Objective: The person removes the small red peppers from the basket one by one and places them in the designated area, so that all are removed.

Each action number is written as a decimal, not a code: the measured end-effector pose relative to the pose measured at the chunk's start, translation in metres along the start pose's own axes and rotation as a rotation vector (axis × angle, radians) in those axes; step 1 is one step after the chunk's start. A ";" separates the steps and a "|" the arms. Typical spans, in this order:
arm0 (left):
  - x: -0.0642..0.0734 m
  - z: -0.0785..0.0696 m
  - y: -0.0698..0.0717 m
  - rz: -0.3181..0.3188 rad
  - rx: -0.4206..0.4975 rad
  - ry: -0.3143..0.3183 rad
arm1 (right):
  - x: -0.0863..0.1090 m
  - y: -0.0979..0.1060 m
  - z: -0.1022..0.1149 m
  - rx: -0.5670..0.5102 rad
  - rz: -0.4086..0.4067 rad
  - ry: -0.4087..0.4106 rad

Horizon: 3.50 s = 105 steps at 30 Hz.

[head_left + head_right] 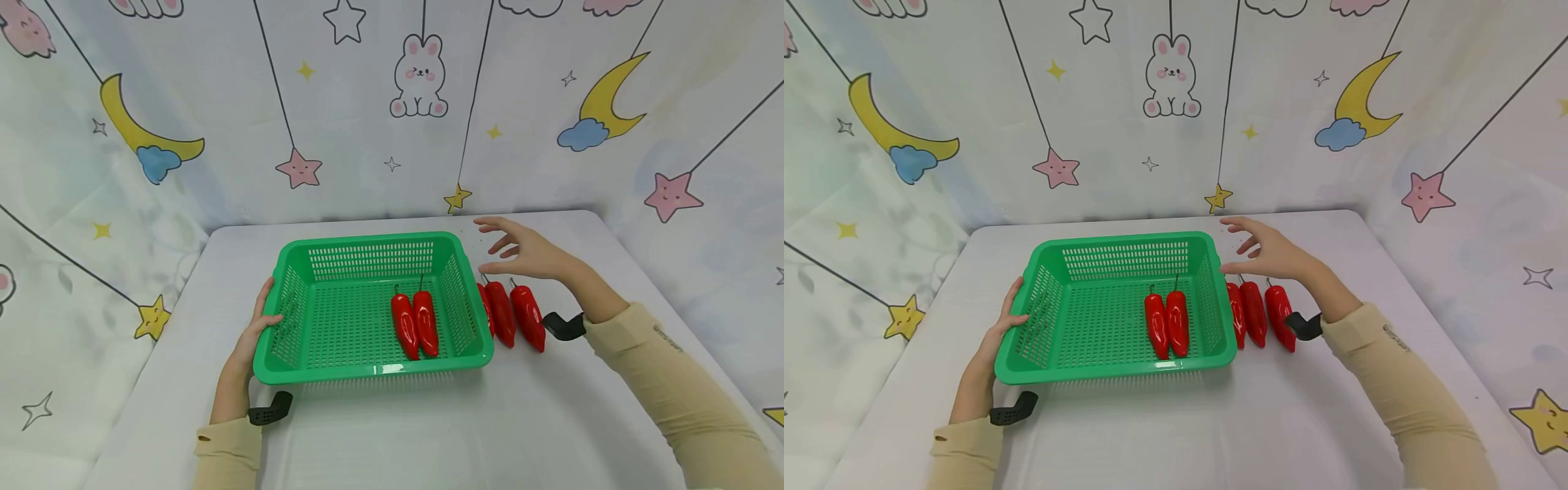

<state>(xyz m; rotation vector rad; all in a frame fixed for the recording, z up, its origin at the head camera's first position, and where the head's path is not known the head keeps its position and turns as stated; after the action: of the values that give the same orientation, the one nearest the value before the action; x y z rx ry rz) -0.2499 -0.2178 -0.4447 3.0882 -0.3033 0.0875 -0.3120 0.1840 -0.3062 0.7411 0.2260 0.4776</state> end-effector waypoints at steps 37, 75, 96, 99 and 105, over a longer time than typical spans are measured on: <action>0.000 0.000 0.001 -0.007 0.000 -0.008 | -0.038 -0.056 0.051 -0.024 0.157 0.110; 0.000 0.001 0.001 -0.007 -0.012 0.015 | -0.065 -0.145 0.049 0.138 0.366 0.079; 0.001 0.002 0.001 -0.009 -0.004 0.027 | -0.070 -0.179 0.031 0.351 0.494 -0.090; 0.001 0.002 0.000 -0.006 -0.002 0.029 | -0.068 -0.184 0.027 0.372 0.510 -0.114; -0.001 0.002 0.001 -0.004 -0.012 0.028 | -0.066 -0.191 0.022 0.405 0.522 -0.154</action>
<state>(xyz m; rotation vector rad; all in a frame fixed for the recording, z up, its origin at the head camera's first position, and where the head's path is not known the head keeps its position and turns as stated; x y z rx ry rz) -0.2505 -0.2186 -0.4467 3.0727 -0.2948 0.1280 -0.2971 0.0172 -0.4210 1.2383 -0.0239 0.8792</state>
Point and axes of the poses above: each hand's wrist, its own x-axis away from the middle knuckle, its own y-axis out of the back of the hand, z = x × y, the point moved 9 cm from there along -x, towards the middle knuckle, and after that the axes turned 5 degrees about -x, right-handed, at the moved point
